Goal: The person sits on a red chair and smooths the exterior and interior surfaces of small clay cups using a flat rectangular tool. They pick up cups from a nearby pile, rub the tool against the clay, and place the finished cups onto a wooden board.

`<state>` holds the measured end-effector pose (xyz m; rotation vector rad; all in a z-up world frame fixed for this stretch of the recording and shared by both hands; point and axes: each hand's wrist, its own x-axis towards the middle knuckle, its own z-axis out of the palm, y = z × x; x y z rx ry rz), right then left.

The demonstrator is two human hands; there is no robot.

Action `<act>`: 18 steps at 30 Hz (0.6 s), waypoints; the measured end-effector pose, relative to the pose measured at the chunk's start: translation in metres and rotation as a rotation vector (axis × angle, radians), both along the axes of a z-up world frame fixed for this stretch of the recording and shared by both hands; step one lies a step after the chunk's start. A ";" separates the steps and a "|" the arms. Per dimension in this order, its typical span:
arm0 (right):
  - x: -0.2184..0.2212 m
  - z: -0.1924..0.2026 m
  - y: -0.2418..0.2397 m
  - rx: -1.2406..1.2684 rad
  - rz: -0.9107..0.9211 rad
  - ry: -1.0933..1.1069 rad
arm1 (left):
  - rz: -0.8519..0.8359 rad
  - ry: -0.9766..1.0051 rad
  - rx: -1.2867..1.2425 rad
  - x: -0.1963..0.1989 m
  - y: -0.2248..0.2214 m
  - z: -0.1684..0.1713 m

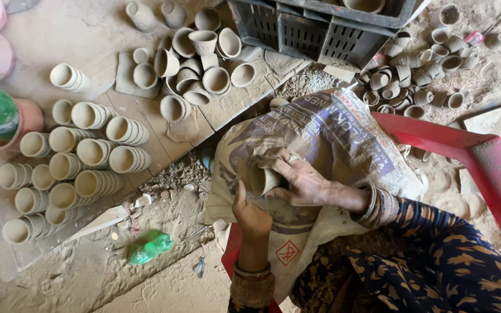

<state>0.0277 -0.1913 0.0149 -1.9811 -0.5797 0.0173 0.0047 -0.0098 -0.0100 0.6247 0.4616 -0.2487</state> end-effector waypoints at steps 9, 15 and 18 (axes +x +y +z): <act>0.000 -0.009 -0.013 -0.080 0.001 0.035 | -0.067 -0.929 0.807 -0.022 0.019 -0.101; -0.001 -0.022 -0.003 0.047 -0.098 -0.145 | -0.039 -0.883 1.385 -0.032 0.018 -0.144; -0.027 -0.018 0.036 -0.175 -0.109 -0.234 | -0.080 -0.736 0.979 -0.020 0.025 -0.105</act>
